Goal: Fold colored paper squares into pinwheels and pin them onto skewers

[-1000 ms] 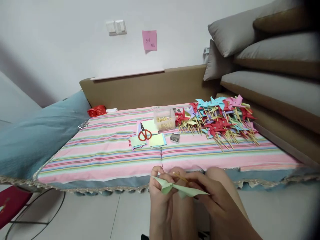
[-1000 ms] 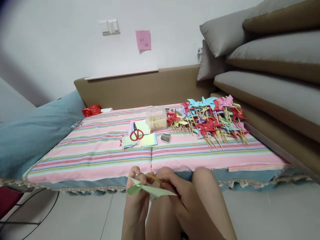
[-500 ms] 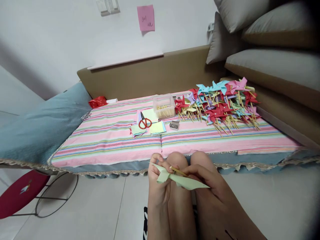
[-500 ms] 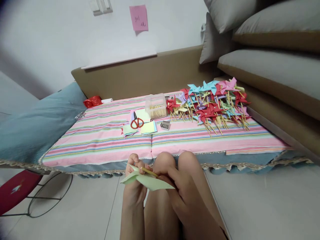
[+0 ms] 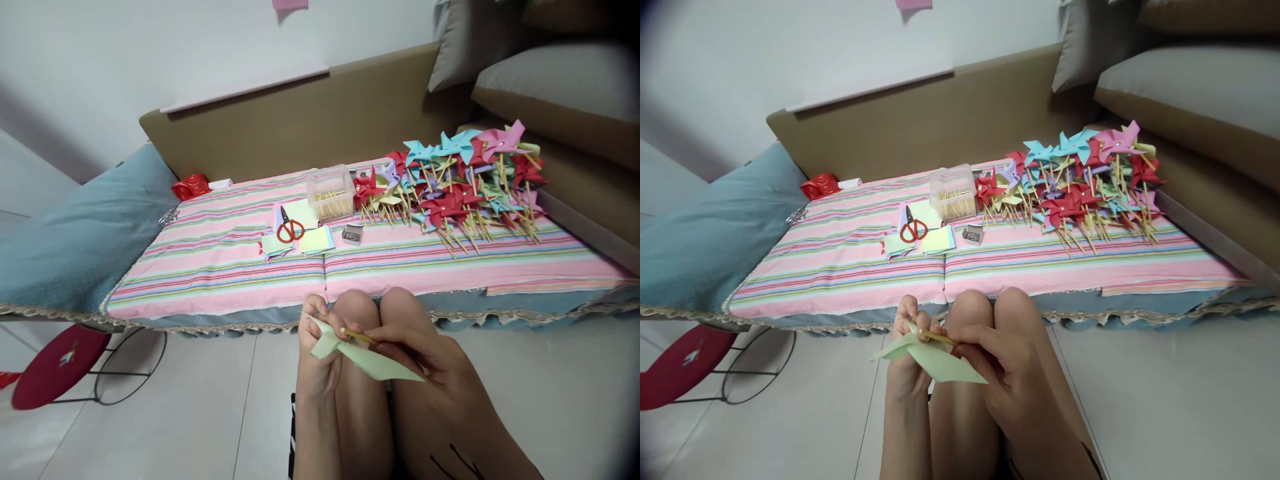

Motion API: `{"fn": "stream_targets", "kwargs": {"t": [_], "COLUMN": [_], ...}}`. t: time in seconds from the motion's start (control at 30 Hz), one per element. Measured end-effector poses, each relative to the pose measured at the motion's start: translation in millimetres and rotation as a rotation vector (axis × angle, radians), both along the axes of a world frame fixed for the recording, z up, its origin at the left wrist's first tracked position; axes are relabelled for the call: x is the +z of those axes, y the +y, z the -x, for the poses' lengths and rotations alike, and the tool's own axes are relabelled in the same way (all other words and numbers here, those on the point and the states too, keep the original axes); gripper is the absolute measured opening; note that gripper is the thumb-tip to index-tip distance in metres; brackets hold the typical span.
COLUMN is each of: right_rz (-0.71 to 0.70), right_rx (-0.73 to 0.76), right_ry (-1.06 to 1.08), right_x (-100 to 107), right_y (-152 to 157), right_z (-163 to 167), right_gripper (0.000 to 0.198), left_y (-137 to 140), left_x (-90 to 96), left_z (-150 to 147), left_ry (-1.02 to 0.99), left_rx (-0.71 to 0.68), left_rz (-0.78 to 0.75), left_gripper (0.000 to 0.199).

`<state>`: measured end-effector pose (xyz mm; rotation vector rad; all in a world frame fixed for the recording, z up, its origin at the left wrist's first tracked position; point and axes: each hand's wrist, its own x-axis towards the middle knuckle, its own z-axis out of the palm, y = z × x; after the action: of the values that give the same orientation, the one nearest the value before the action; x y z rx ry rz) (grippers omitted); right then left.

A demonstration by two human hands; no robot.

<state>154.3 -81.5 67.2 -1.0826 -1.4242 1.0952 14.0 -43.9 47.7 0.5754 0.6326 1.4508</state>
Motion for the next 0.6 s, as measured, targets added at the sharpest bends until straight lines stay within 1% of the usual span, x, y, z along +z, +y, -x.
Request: {"fn": "stream_targets", "kwargs": {"t": [0.07, 0.13, 0.23, 0.37, 0.53, 0.6], "right_rz": [0.012, 0.018, 0.025, 0.046, 0.036, 0.041], "right_rx": [-0.014, -0.022, 0.008, 0.032, -0.04, -0.051], "right_ry": [0.009, 0.008, -0.001, 0.01, 0.035, 0.069], "right_x": [-1.2, -1.2, -0.9, -1.6, -0.3, 0.2], "right_y": [-0.2, -0.1, 1.5, 2.4, -2.7, -5.0], "right_z": [-0.2, -0.3, -0.9, -1.6, 1.2, 3.2], "right_gripper": [0.018, 0.017, 0.018, 0.019, 0.019, 0.021], "left_y": [0.6, 0.7, 0.2, -0.5, 0.4, 0.6], "left_x": [0.1, 0.0, -0.1, 1.7, 1.9, 1.2], "left_z": [0.0, 0.6, 2.0, 3.1, 3.0, 2.8], "left_ry": [0.017, 0.032, 0.051, 0.061, 0.042, 0.017], "left_rx": [0.006, 0.008, 0.002, -0.002, -0.043, -0.061], "left_rz": [0.026, 0.036, 0.02, 0.006, -0.115, -0.141], "left_gripper": [0.046, 0.047, 0.055, 0.054, 0.052, 0.052]}}
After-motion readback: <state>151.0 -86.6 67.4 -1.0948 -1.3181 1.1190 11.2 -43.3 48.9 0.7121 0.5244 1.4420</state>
